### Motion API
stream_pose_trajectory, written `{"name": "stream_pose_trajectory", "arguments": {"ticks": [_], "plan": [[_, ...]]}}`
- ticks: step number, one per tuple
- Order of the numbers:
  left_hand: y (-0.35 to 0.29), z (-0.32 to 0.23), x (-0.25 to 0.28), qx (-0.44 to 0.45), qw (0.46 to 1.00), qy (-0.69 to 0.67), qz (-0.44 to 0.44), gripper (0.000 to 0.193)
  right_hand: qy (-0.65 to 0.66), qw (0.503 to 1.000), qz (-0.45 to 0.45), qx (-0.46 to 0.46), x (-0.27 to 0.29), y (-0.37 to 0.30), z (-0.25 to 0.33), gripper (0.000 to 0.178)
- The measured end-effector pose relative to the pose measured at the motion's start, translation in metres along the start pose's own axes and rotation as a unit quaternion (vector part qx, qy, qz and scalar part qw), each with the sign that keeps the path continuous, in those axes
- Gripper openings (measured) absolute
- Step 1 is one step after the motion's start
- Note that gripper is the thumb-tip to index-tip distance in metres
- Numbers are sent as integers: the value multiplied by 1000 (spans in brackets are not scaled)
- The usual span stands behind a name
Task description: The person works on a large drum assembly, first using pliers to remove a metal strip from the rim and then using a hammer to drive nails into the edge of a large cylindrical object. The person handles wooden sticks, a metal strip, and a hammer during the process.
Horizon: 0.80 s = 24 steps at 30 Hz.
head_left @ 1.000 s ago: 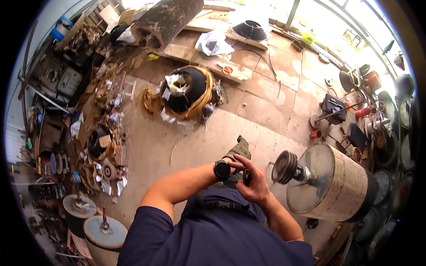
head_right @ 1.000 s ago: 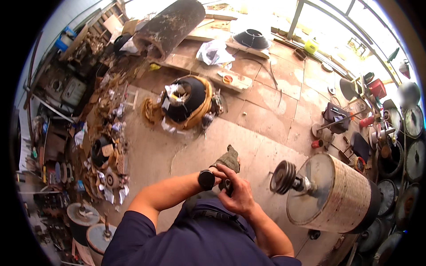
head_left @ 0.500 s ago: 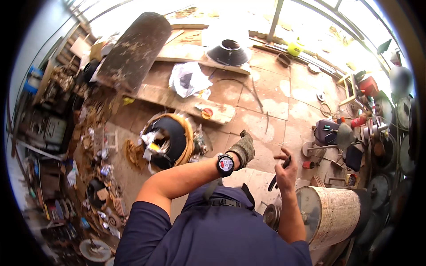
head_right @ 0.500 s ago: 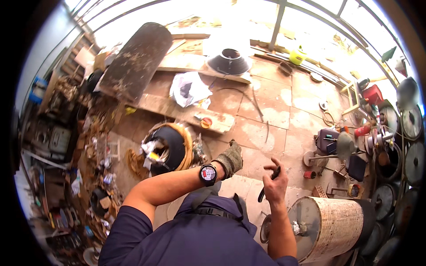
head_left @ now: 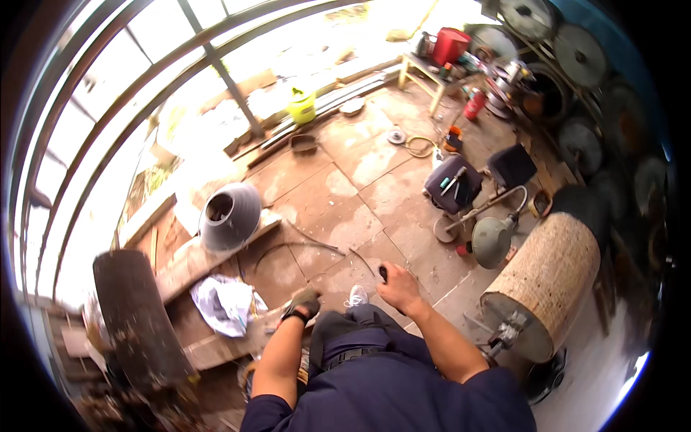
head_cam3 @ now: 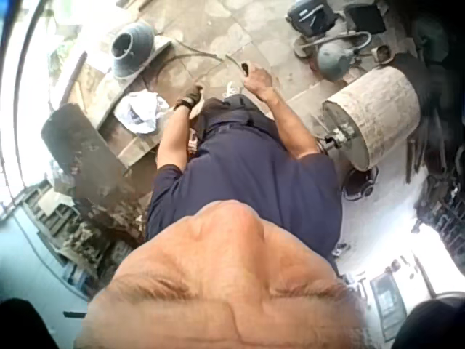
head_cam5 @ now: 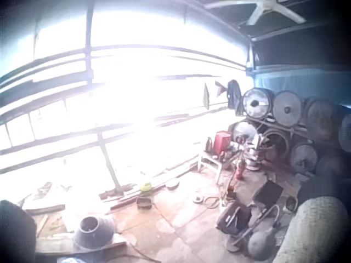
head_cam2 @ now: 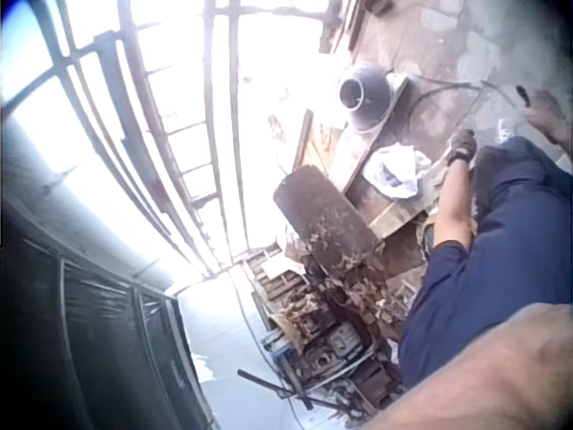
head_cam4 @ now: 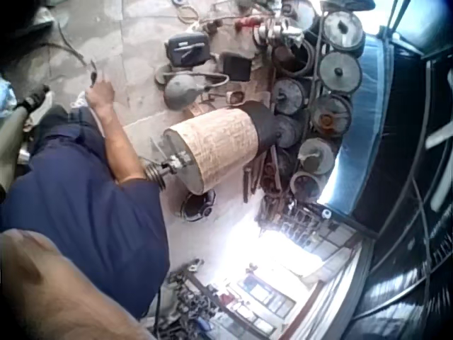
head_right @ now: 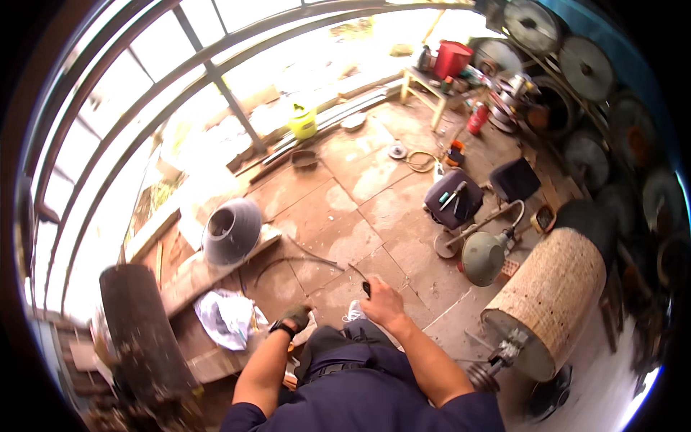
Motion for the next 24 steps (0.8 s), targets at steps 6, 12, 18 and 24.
{"name": "stream_pose_trajectory", "arguments": {"ticks": [6,12,18,24], "plan": [[-31,156,-28,-17,960,132,247,35,-36,969,203,-138,-5,158,-15,44],[91,162,58,140,937,107,300,40,-30,941,266,-207,-6,279,-93,49],[310,208,166,125,945,199,227,40,42,895,215,-388,29,348,-178,50],[552,62,421,4,969,-10,247,29,155,879,86,-443,142,382,-169,52]]}}
Point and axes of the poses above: each hand's wrist, its own y-axis towards the middle knuckle, its own x-axis out of the back of the hand, z = x × y, the point moved 3 cm from there along y, towards the middle knuckle, and after that the axes turned 2 degrees about z, right-handed, at the moved point
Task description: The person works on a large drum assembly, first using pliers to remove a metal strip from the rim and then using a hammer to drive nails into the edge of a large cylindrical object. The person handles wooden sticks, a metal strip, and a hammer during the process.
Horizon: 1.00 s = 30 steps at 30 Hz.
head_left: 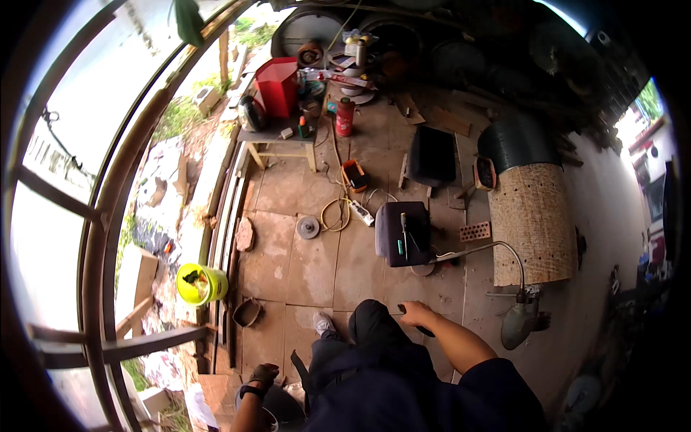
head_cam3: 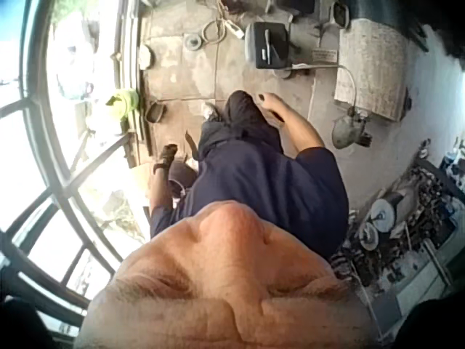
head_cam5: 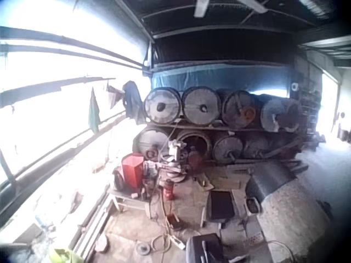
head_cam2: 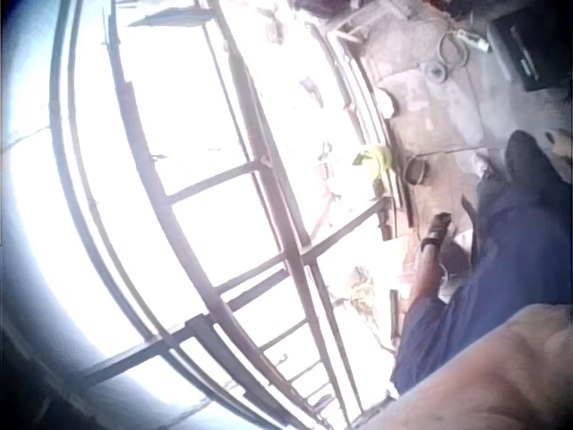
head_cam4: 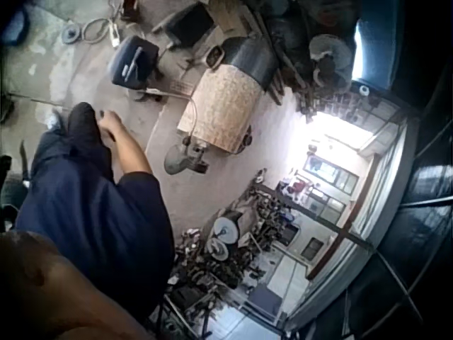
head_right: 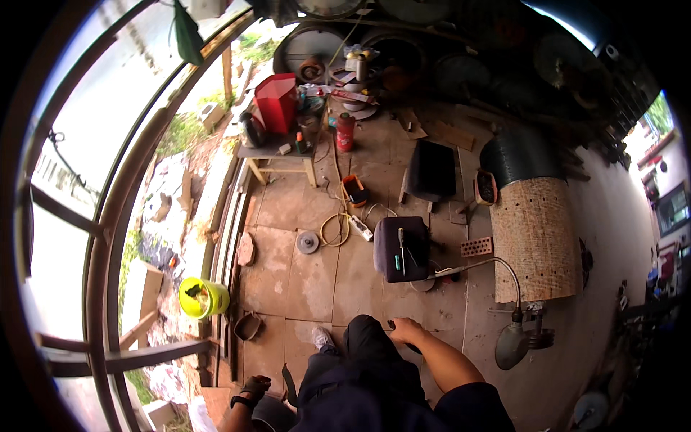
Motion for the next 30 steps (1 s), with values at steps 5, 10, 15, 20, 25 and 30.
{"name": "stream_pose_trajectory", "arguments": {"ticks": [5,10,15,20,25,30], "plan": [[100,-151,111,-236,832,499,52,20,60,997,-16,-39,18,53,-35,53],[212,-274,115,-323,905,266,68,20,161,984,-62,-49,69,119,-63,52],[205,-477,119,-243,967,39,58,18,314,945,-46,-79,139,112,-54,55],[216,-669,145,-327,920,187,112,20,423,903,-16,-70,160,124,-68,69],[211,-844,143,-347,824,370,251,23,587,806,10,-72,190,142,-59,58],[278,-939,137,-269,730,391,491,28,666,742,-48,-60,217,192,-61,46]]}}
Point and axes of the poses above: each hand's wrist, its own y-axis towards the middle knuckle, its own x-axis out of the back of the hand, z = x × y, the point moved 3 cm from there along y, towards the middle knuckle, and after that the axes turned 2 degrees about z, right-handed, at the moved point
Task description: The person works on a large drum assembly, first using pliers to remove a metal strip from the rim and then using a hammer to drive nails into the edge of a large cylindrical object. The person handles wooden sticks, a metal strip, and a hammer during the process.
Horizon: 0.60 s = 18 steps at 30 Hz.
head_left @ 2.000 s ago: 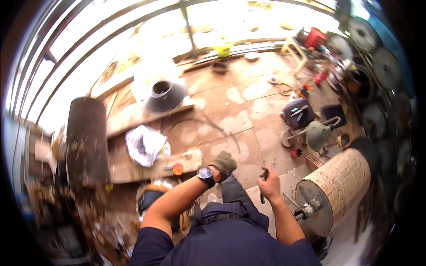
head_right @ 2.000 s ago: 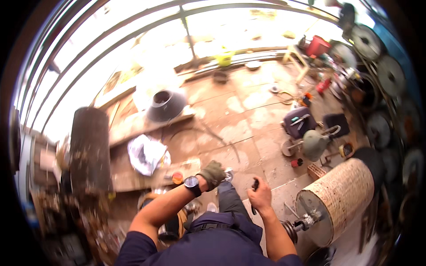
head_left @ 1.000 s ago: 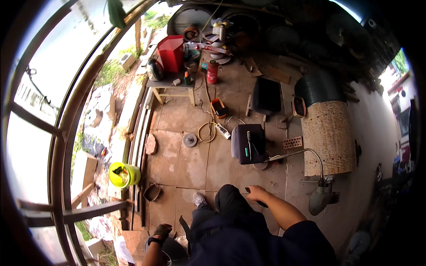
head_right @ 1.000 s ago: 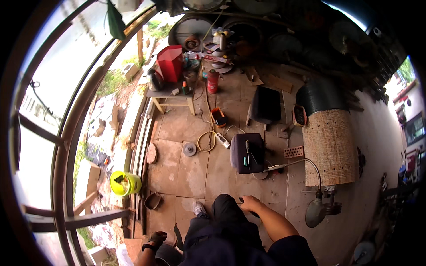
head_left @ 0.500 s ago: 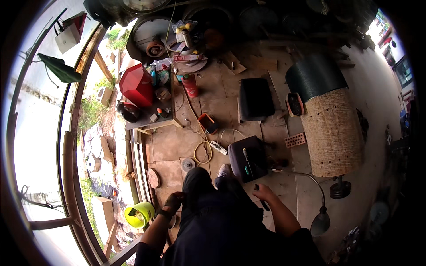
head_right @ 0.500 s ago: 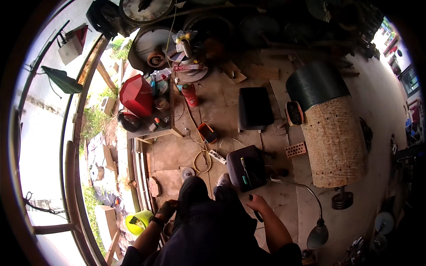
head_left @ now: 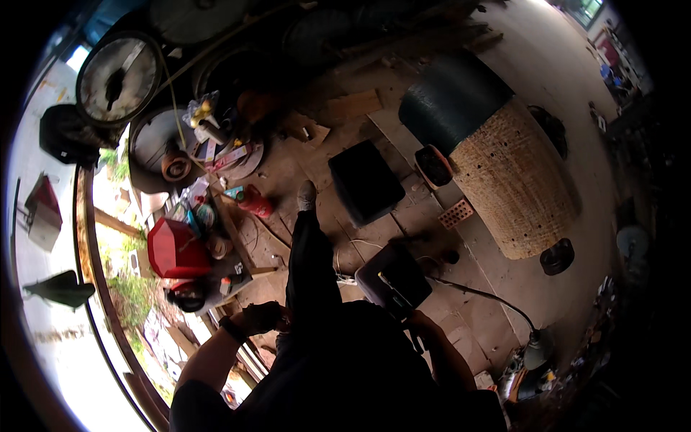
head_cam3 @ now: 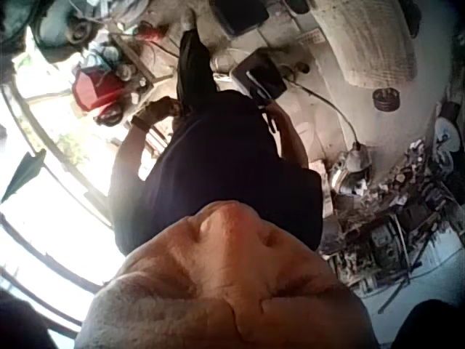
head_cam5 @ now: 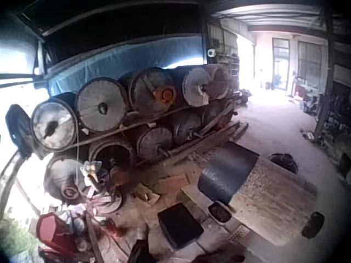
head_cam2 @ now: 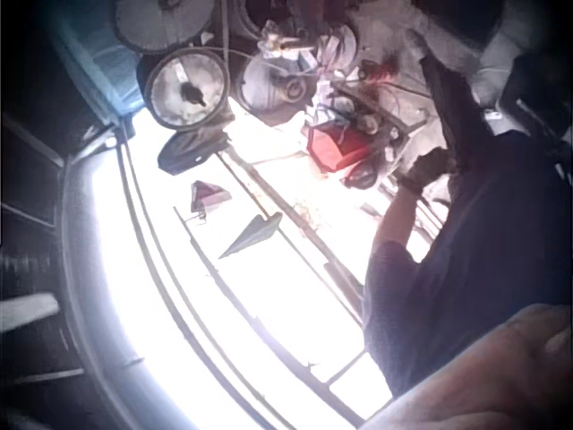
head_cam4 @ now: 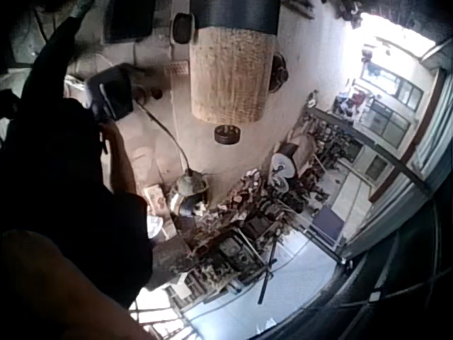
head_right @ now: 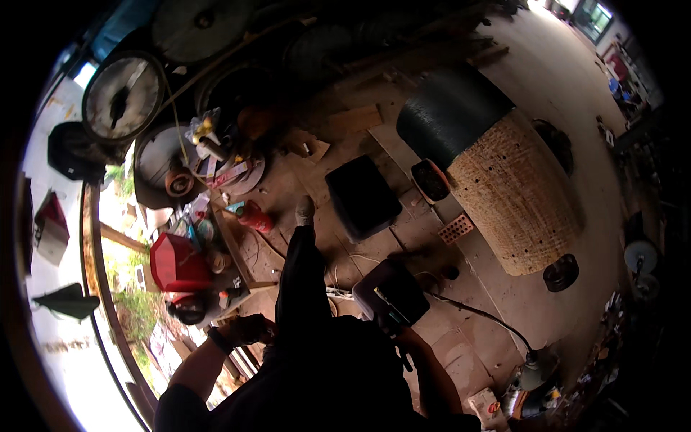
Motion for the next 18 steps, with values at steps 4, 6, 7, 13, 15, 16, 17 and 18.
{"name": "stream_pose_trajectory", "arguments": {"ticks": [4,6,7,13,15,16,17,18], "plan": [[67,35,130,-35,995,-43,86,27,215,967,-83,105,0,96,-45,26],[96,64,196,-22,987,-104,125,23,172,979,-107,-21,-6,110,-10,33],[122,119,236,-225,945,91,218,26,157,981,-110,18,-13,109,26,38],[142,4,373,31,923,18,382,25,237,953,-125,-142,-41,50,217,33],[137,-30,411,61,913,5,403,21,315,929,-130,-141,-45,24,288,27],[134,-44,432,125,905,-38,404,20,307,934,-133,-128,-42,23,311,27],[131,-29,446,117,903,-52,411,19,298,938,-135,-117,-41,22,329,27],[130,-27,459,110,899,-64,420,19,292,940,-139,-106,-41,19,345,28]]}}
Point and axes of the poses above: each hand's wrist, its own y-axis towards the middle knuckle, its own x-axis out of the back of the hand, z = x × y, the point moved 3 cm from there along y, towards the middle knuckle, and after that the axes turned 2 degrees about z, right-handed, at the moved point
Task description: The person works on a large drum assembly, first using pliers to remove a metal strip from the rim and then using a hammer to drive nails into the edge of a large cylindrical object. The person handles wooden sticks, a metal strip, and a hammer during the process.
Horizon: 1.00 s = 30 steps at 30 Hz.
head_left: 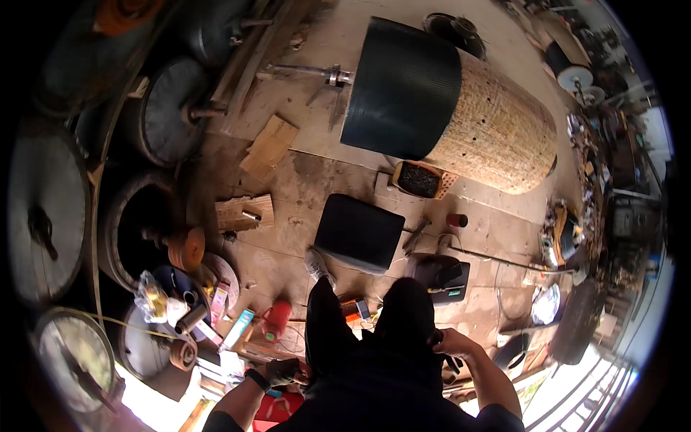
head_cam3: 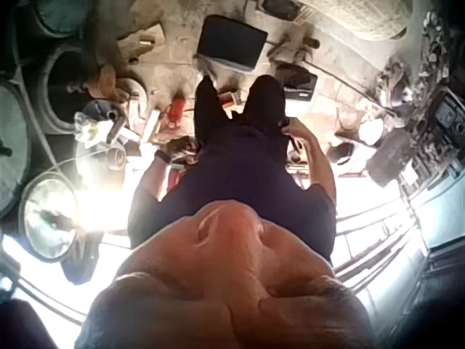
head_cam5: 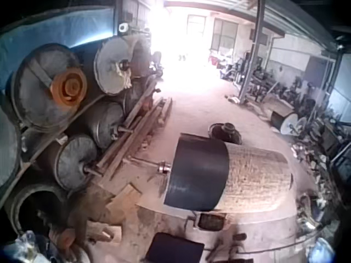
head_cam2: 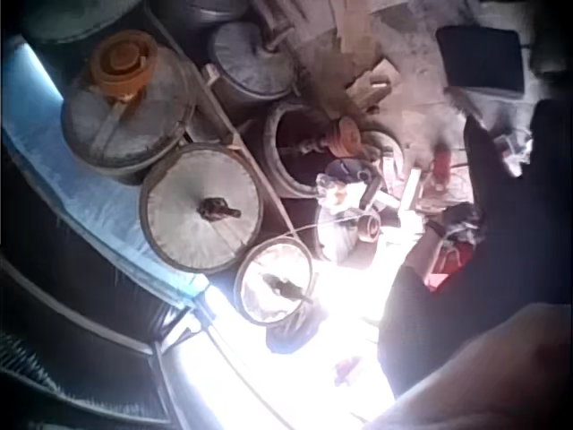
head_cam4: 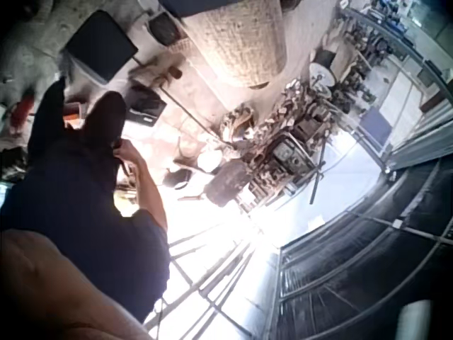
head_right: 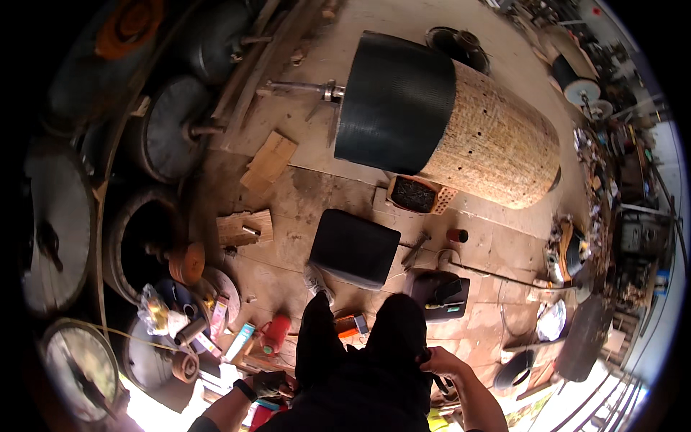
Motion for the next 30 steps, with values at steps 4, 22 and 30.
{"name": "stream_pose_trajectory", "arguments": {"ticks": [4,22,30], "plan": [[-25,5,52,69,985,143,69,34,-23,999,25,2,-31,-31,62,27],[5,11,133,-11,995,62,74,15,16,998,56,24,10,-57,65,27],[56,-75,153,-6,982,175,-71,20,-33,975,183,121,146,26,60,23]]}}
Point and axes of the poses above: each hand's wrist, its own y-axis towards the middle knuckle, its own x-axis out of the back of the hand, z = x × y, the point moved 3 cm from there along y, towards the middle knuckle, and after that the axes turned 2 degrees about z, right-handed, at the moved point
